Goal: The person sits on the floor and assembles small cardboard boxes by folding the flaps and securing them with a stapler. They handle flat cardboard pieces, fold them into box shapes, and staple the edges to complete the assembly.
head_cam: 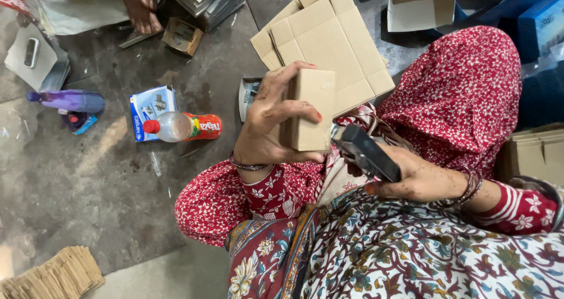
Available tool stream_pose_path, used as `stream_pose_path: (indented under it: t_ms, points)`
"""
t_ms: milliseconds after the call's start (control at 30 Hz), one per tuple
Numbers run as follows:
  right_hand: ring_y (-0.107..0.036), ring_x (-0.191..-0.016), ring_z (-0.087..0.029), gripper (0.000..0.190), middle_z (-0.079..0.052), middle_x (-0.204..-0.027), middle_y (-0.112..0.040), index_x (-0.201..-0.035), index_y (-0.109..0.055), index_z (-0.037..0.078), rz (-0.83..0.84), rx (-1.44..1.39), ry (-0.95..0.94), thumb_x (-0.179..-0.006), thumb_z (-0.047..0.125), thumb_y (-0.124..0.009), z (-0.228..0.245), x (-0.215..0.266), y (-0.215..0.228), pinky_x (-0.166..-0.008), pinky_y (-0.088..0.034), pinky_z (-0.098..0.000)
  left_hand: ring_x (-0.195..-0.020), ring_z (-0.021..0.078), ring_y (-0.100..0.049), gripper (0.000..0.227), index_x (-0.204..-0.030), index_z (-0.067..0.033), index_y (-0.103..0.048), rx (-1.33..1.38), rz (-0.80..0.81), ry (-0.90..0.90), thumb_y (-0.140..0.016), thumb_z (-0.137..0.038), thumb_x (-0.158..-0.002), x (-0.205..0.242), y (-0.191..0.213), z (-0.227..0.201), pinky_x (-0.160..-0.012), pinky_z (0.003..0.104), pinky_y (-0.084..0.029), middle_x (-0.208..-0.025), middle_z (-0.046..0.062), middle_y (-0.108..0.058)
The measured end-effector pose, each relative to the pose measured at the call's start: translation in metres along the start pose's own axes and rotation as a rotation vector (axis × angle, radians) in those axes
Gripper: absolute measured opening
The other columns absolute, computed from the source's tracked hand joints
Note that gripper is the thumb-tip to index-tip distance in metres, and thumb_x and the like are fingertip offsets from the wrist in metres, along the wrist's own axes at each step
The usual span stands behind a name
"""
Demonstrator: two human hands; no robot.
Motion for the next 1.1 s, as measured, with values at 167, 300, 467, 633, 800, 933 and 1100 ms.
stream_pose_path:
  t_ms: [167, 300, 467, 633, 800, 933, 1100]
  points:
    - [-0.06, -0.115, -0.023, 0.062, -0.013, -0.12, -0.064, -0.142, -0.049, 0.001, -0.108, -0.469, -0.111, -0.086, 0.014, -0.075, -0.017, 0.006, 0.011, -0.101, -0.049, -0.0394, -0.134, 0.0306, -0.062, 0.064, -0.112, -0.0166, -0.066, 0.224, -0.286, 0.025, -0.095, -0.05, -0.066, 0.017, 0.028, 0.002, -0.111, 0.04, -0.055, -0.151, 0.02, -0.048]
    - [-0.06, -0.102, -0.024, 0.065, -0.015, -0.11, -0.061, -0.144, -0.052, 0.004, -0.33, 0.05, -0.23, -0.086, 0.024, -0.074, -0.028, -0.004, 0.056, -0.088, -0.053, -0.0426, -0.136, 0.0293, -0.057, 0.072, -0.122, -0.0189, -0.062, 0.314, -0.332, -0.012, -0.097, -0.043, -0.065, 0.021, 0.026, 0.01, -0.111, 0.04, -0.048, -0.155, 0.018, -0.044]
    - [-0.053, -0.112, -0.033, 0.092, -0.025, -0.124, -0.052, -0.155, -0.032, -0.003, -0.484, 0.773, -0.031, -0.085, 0.032, -0.081, 0.014, -0.055, 0.09, -0.092, -0.046, -0.0484, -0.143, 0.0267, -0.045, 0.084, -0.137, -0.0259, -0.056, 0.387, -0.445, -0.084, -0.099, -0.033, -0.065, 0.026, 0.029, 0.01, -0.118, 0.044, -0.044, -0.156, 0.013, -0.043]
    - [-0.054, -0.105, -0.035, 0.097, -0.024, -0.119, -0.056, -0.154, -0.035, 0.001, -0.509, 1.073, -0.198, -0.075, 0.029, -0.084, -0.001, -0.115, 0.101, -0.093, -0.045, -0.0479, -0.151, 0.0247, -0.036, 0.099, -0.154, -0.0323, -0.047, 0.427, -0.47, -0.142, -0.098, -0.022, -0.07, 0.026, 0.033, 0.005, -0.125, 0.045, -0.037, -0.16, 0.009, -0.041]
    - [-0.053, -0.118, -0.041, 0.084, -0.025, -0.128, -0.058, -0.146, -0.046, 0.001, -0.546, 1.061, 0.023, -0.073, 0.023, -0.083, 0.002, -0.128, 0.097, -0.101, -0.044, -0.0486, -0.154, 0.027, -0.035, 0.098, -0.155, -0.0276, -0.045, 0.352, -0.418, -0.037, -0.099, -0.024, -0.073, 0.023, 0.033, 0.01, -0.126, 0.044, -0.034, -0.157, 0.009, -0.04]
    - [-0.058, -0.124, -0.034, 0.061, -0.018, -0.135, -0.062, -0.142, -0.057, 0.005, -0.579, 0.735, 0.186, -0.085, 0.015, -0.075, 0.013, -0.105, 0.105, -0.104, -0.048, -0.0426, -0.147, 0.0279, -0.042, 0.087, -0.147, -0.0232, -0.055, 0.275, -0.416, 0.056, -0.098, -0.032, -0.072, 0.027, 0.03, 0.018, -0.123, 0.045, -0.04, -0.154, 0.01, -0.043]
    - [-0.066, -0.107, -0.018, 0.064, -0.013, -0.129, -0.068, -0.148, -0.053, 0.0, -0.462, -0.341, 0.114, -0.084, 0.007, -0.055, -0.004, -0.082, 0.1, -0.088, -0.052, -0.0288, -0.146, 0.0273, -0.045, 0.08, -0.136, -0.025, -0.061, 0.326, -0.491, -0.074, -0.099, -0.031, -0.066, 0.028, 0.033, 0.015, -0.124, 0.047, -0.041, -0.15, 0.007, -0.047]
Point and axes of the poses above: each hand's wrist, its own x-axis away from the middle knuckle, its own y-axis out of the back of the hand, z = x × y, the point moved 10 cm from there along -x, towards the middle knuckle
